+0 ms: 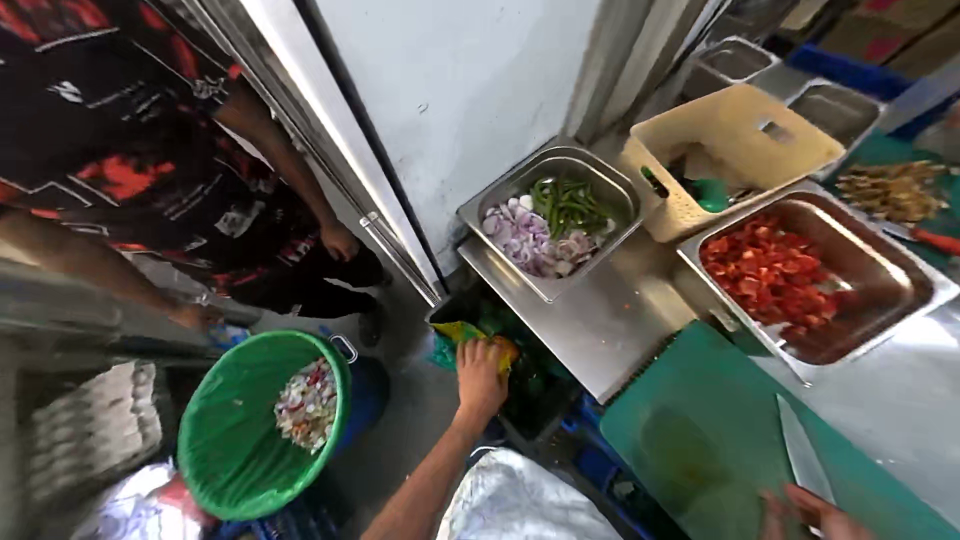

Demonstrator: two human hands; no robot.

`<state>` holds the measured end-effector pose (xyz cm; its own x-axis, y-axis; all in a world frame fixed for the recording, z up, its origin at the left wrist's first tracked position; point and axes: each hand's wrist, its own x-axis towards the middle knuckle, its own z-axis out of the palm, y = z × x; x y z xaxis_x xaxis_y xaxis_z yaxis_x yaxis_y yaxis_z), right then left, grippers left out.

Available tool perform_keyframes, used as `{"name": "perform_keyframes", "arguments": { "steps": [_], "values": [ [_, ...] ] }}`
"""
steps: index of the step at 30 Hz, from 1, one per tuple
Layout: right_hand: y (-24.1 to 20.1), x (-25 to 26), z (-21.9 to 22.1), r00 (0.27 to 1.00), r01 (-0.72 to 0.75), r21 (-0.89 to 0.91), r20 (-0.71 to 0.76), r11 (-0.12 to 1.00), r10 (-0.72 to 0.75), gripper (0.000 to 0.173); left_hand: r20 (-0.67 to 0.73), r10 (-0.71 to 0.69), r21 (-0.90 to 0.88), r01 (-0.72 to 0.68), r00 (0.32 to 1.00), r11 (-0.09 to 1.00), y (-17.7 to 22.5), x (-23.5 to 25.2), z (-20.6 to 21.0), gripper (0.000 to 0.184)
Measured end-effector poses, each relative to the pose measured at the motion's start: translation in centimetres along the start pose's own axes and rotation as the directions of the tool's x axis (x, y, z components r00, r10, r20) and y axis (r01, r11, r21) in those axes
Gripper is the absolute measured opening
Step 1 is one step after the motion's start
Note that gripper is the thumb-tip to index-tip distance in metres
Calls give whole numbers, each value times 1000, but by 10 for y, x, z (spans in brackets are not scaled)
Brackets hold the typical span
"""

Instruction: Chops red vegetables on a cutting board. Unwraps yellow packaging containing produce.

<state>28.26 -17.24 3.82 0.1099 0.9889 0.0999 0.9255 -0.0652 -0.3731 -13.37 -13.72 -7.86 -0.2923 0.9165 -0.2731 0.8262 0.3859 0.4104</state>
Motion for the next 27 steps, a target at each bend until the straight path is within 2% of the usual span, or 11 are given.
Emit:
{"name": "perform_keyframes", "arguments": {
  "steps": [3,7,9,12,14,17,20,21,23,25,27],
  "values": [
    [-48,16,29,975,182,189,92,965,-202,29,323,-21,120,-19,946,993,9,56,43,79],
    [-101,21,61,908,282,374,194,884,-372,23,487,-123,72,101,864,992,6,80,41,51],
    [-115,15,78,899,254,485,201,837,-390,19,478,-111,-27,141,871,990,4,81,19,43],
    [-131,8,107,886,77,600,325,796,-331,21,368,-35,-383,185,929,905,-4,62,-19,29],
    [-143,9,125,828,-81,626,476,775,-298,39,292,-49,-609,225,955,761,-3,36,-41,25],
    [-165,18,154,731,-232,648,608,726,-309,76,242,-15,-790,206,970,578,6,7,-57,22],
    [-186,27,185,689,-389,764,612,515,-388,105,207,108,-846,122,972,519,21,-8,-64,22],
    [-191,30,193,675,-497,777,626,387,-390,108,208,154,-843,98,966,529,26,-12,-67,24],
    [-197,34,200,641,-677,722,675,144,-366,96,207,195,-853,79,959,516,37,-21,-71,30],
    [-200,36,197,622,-718,692,686,76,-377,89,113,154,-869,23,982,493,39,-32,-75,28],
    [-206,32,183,620,-719,693,674,54,-403,88,-54,86,-836,-92,995,541,35,-44,-82,27]
  ]
}}
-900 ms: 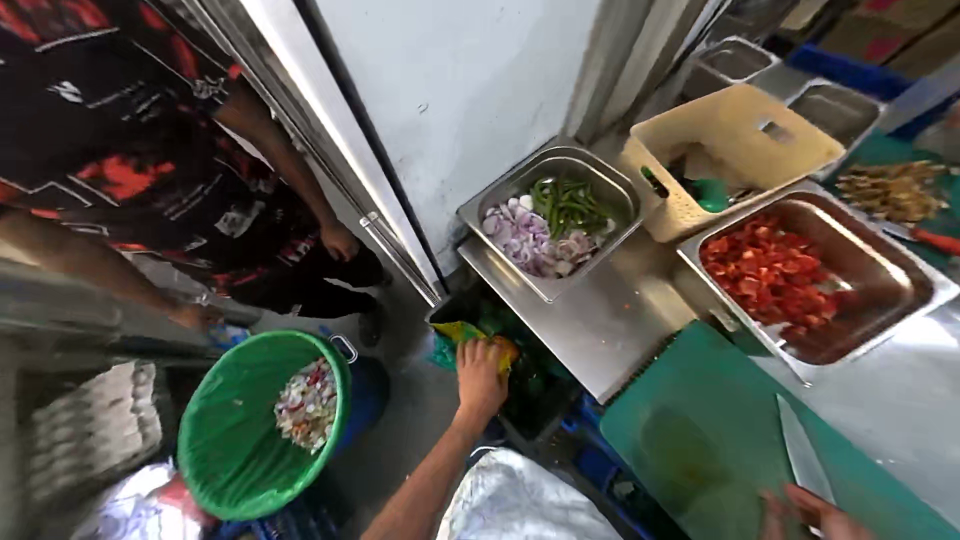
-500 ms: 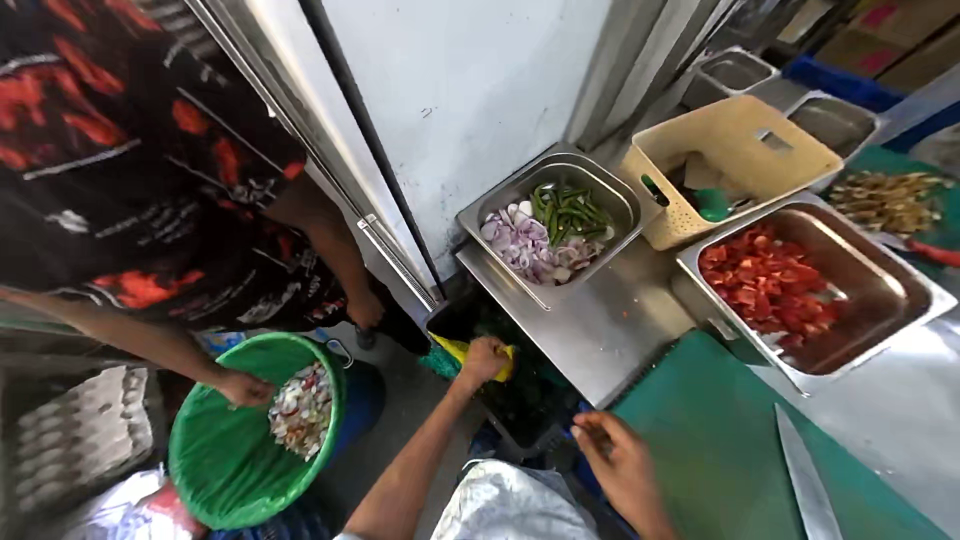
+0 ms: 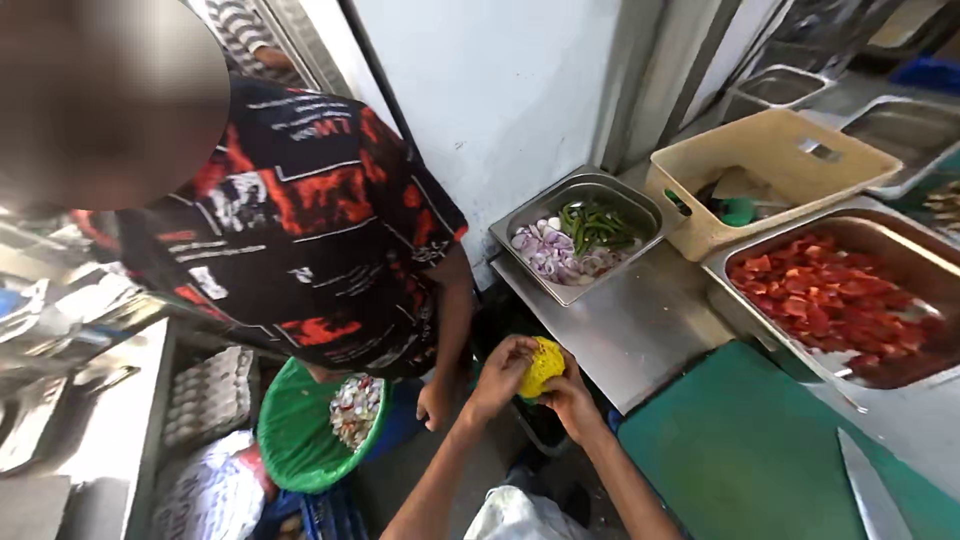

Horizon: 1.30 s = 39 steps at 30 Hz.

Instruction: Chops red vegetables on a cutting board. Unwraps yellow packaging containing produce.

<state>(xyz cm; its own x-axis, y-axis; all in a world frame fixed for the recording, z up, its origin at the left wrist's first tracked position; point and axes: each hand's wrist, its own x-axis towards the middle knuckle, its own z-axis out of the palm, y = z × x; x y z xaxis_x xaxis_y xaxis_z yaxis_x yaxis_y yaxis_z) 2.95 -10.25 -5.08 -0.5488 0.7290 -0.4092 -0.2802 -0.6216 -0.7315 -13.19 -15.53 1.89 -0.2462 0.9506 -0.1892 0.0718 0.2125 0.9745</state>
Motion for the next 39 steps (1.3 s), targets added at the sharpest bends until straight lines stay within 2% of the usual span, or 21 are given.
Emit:
{"name": "perform_keyframes", "arguments": {
  "steps": [2,3,4,7,9,11,13,15,17,19,21,23,24,26,27,29,31,33,35,37,39],
  "values": [
    [-6,-15,12,1000,19,5,20,1000,-19,71,-57,47,166,-37,997,985,1,-11,-6,52],
    [-8,-22,18,1000,28,-28,-2,999,-28,57,-52,39,233,-26,998,972,1,-15,-7,65],
    [-9,-27,23,999,30,-98,-32,995,-33,52,-42,17,241,-6,999,970,0,-18,-7,73],
    [-19,-31,30,995,51,-462,-56,886,-86,55,-139,-12,142,32,990,989,0,-22,-2,71],
    [-31,-32,29,991,86,-647,-25,757,-134,56,-266,-68,7,72,962,997,-2,-23,1,67],
    [-41,-34,28,976,104,-800,-33,591,-217,46,-312,-201,-243,127,929,962,-2,-24,-2,58],
    [-52,-36,23,976,25,-950,-44,310,-213,35,-283,-356,-486,186,891,854,5,-24,-7,50],
    [-64,-45,24,966,-84,-996,-92,42,-240,33,-208,-412,-621,206,887,756,7,-25,-11,48],
    [-74,-54,26,929,-89,-996,-74,-24,-363,32,-99,-395,-709,213,913,672,2,-29,-13,54],
    [-83,-57,22,836,56,-995,4,78,-549,34,34,-365,-782,253,930,570,0,-34,-11,63],
    [-94,-53,22,764,254,-901,-35,351,-644,33,199,-244,-762,306,949,570,-1,-41,-10,68],
    [-103,-51,24,843,318,-645,-142,695,-519,30,282,-147,-721,310,948,620,1,-48,-8,61],
    [-108,-53,26,900,293,-496,-145,817,-410,30,292,-127,-707,303,948,639,2,-49,-6,59],
    [-124,-67,36,983,170,-233,-33,958,-182,31,253,-166,-643,294,953,708,4,-46,-2,59],
    [-132,-76,41,988,126,-160,103,979,-111,32,220,-210,-597,302,953,743,5,-43,0,59],
    [-147,-87,53,928,93,-200,373,975,-11,42,156,-266,-578,306,951,757,5,-40,7,56],
    [-152,-91,73,875,82,-323,476,943,87,53,54,-286,-679,245,957,692,3,-42,20,51],
    [-145,-86,83,868,125,-402,488,907,96,63,8,-243,-772,160,970,615,-6,-47,30,53],
    [-139,-72,77,892,201,-331,451,922,-33,72,27,-228,-809,156,973,568,7,-54,38,62],
    [-141,-62,66,916,266,-263,369,927,-158,81,80,-237,-786,207,968,583,26,-61,43,65],
    [-148,-63,60,926,313,-232,289,921,-242,69,160,-214,-724,262,964,638,19,-64,41,49]
  ]
}}
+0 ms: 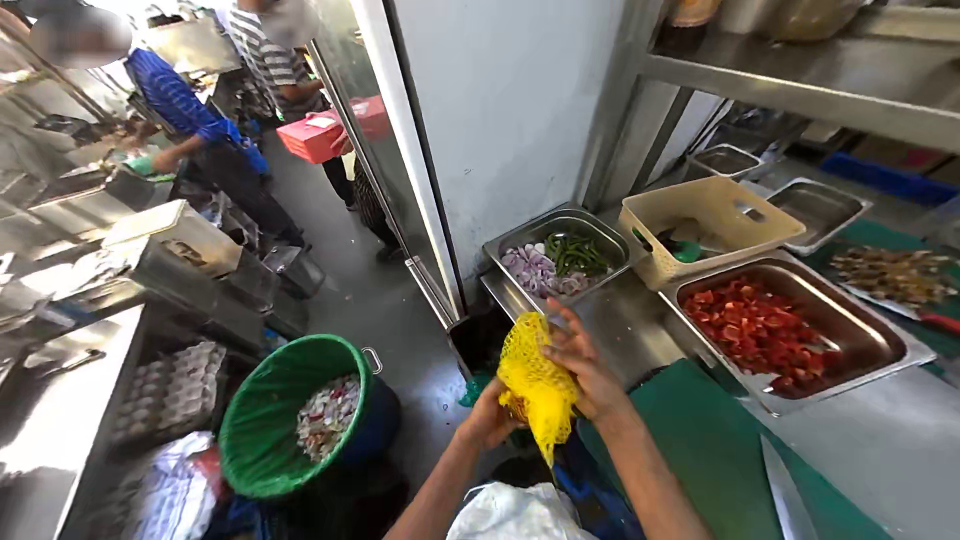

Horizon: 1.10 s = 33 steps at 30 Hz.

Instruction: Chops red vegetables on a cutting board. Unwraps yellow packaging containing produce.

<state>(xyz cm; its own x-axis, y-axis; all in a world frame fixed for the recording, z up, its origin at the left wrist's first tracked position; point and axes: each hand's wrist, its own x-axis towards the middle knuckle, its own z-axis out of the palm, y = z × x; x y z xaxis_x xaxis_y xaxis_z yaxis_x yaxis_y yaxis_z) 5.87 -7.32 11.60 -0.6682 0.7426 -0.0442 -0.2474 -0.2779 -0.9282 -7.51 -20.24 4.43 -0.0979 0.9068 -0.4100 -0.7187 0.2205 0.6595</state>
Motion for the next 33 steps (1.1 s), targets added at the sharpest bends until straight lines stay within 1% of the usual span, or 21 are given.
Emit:
{"name": "perform_keyframes", "arguments": {
  "steps": [1,2,3,5,7,8,10,12,13,14,15,17,18,19,21,24,26,29,31,32,33],
  "values": [
    [-6,-1,-3,995,33,-4,-89,999,-33,53,25,-22,42,21,999,999,-1,3,-6,42],
    [-12,-1,-7,982,64,-18,-179,998,-66,38,33,-43,45,41,999,998,-3,8,-11,46],
    [-17,-1,-16,967,89,-34,-239,995,-94,29,41,-57,19,56,998,998,-4,13,-17,54],
    [-22,0,-38,945,108,-52,-306,993,-118,25,83,-56,-63,61,995,996,-5,17,-26,61],
    [-22,0,-57,928,84,-212,-340,974,-154,25,78,-82,-75,88,994,993,1,12,-27,59],
    [-21,-2,-65,923,43,-382,-338,923,-182,25,66,-98,-66,102,993,993,3,11,-26,58],
    [-19,-9,-70,907,-61,-723,-328,688,-264,26,73,-120,-73,125,990,989,6,12,-24,63],
    [-13,-21,-64,889,-61,-896,-249,440,-385,39,134,-129,-110,144,983,983,8,15,-22,78],
    [-10,-28,-56,885,-19,-927,-191,376,-425,41,156,-126,-126,146,980,981,9,16,-20,83],
    [-7,-35,-47,904,24,-930,-136,366,-405,43,180,-116,-137,142,977,980,9,16,-18,84],
    [-3,-42,-38,942,59,-913,-83,405,-325,45,202,-99,-146,129,974,981,9,16,-17,83],
    [8,-50,-25,992,88,-832,22,548,-126,48,232,-48,-146,84,972,986,11,17,-11,72],
    [16,-51,-23,991,114,-810,48,575,-128,40,220,-25,-142,57,975,988,11,18,-8,63],
    [23,-51,-22,980,154,-796,48,585,-193,29,182,-10,-134,35,983,990,12,19,-4,53],
    [26,-52,-24,933,254,-788,48,561,-356,13,54,8,-130,-1,999,992,14,21,4,44],
    [22,-58,-23,870,404,-741,131,536,-476,14,-102,37,-235,-60,994,970,19,24,16,52],
    [23,-64,-25,874,441,-735,220,515,-434,17,-99,83,-352,-113,992,929,21,29,16,64],
    [38,-71,-29,902,431,-801,371,416,-221,20,-101,155,-492,-184,983,851,21,29,18,66],
    [46,-75,-31,926,377,-845,338,379,-167,20,-108,126,-527,-164,986,834,21,25,25,63],
    [48,-77,-35,948,310,-855,247,416,-198,22,-103,119,-532,-155,988,833,20,23,26,59],
    [48,-78,-40,960,233,-829,113,508,-256,25,-101,117,-517,-153,988,842,20,22,25,54]
  ]
}}
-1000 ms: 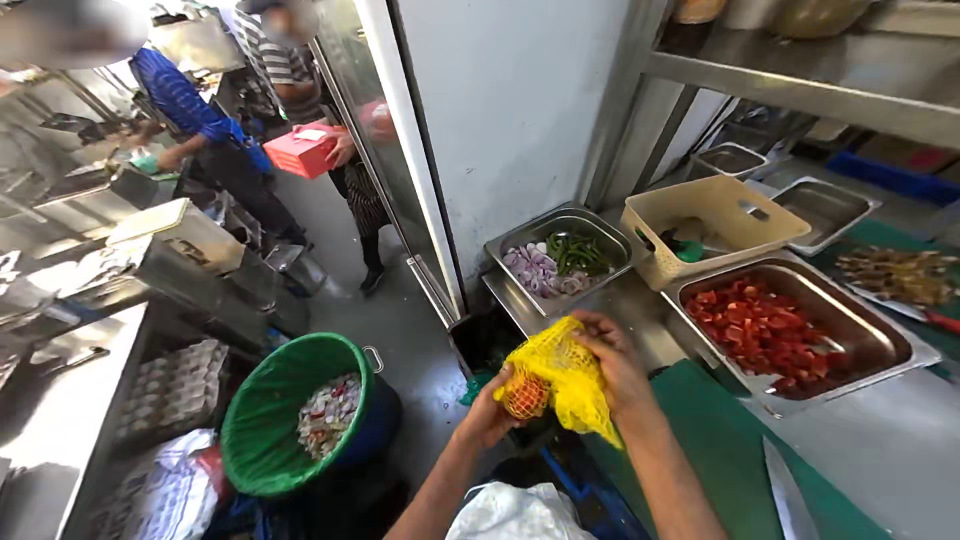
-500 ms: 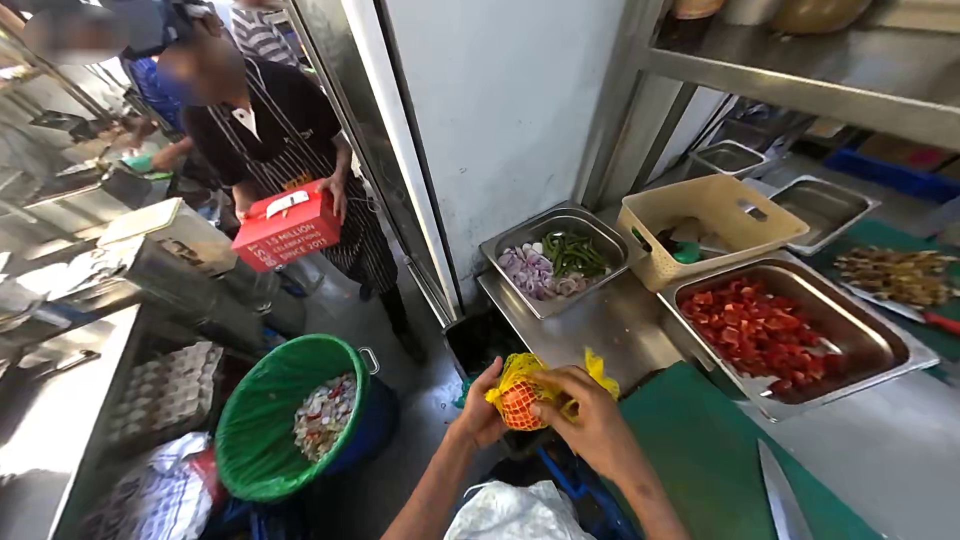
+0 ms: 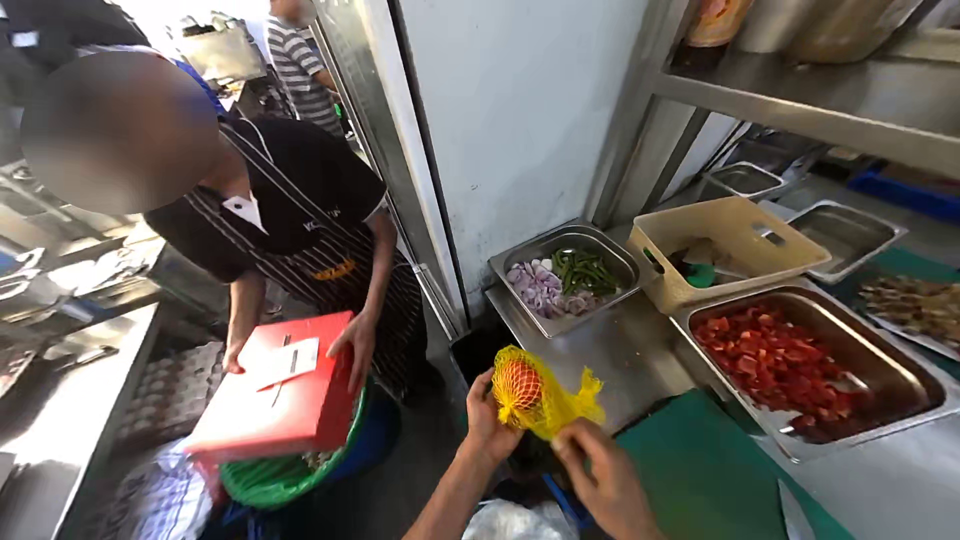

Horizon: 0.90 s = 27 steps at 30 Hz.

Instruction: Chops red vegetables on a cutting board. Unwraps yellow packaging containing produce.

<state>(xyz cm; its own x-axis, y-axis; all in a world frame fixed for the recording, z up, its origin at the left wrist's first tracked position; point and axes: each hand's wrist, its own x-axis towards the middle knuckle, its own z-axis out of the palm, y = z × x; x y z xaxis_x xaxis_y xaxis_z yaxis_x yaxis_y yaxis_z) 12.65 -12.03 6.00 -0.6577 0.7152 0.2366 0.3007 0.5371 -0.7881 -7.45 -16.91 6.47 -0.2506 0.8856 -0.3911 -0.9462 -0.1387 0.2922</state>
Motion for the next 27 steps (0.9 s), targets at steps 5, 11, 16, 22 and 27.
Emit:
{"name": "perform_keyframes", "arguments": {
  "steps": [5,11,16,22,27],
  "values": [
    [10,11,-24,919,-111,568,-254,816,302,34,98,-60,330,24,993,944,6,-2,-4,42],
    [10,10,-32,985,-121,507,-45,854,166,14,-27,-13,147,16,1000,989,-12,12,15,68],
    [-1,30,-45,775,-75,733,-383,676,502,10,166,-189,267,140,968,953,-10,21,6,67],
    [-8,33,-83,754,53,672,-512,739,412,11,31,-269,584,202,963,786,-34,39,31,62],
    [-25,4,-98,944,26,594,-279,804,175,14,8,-214,429,190,977,883,-50,44,35,52]
  ]
}}
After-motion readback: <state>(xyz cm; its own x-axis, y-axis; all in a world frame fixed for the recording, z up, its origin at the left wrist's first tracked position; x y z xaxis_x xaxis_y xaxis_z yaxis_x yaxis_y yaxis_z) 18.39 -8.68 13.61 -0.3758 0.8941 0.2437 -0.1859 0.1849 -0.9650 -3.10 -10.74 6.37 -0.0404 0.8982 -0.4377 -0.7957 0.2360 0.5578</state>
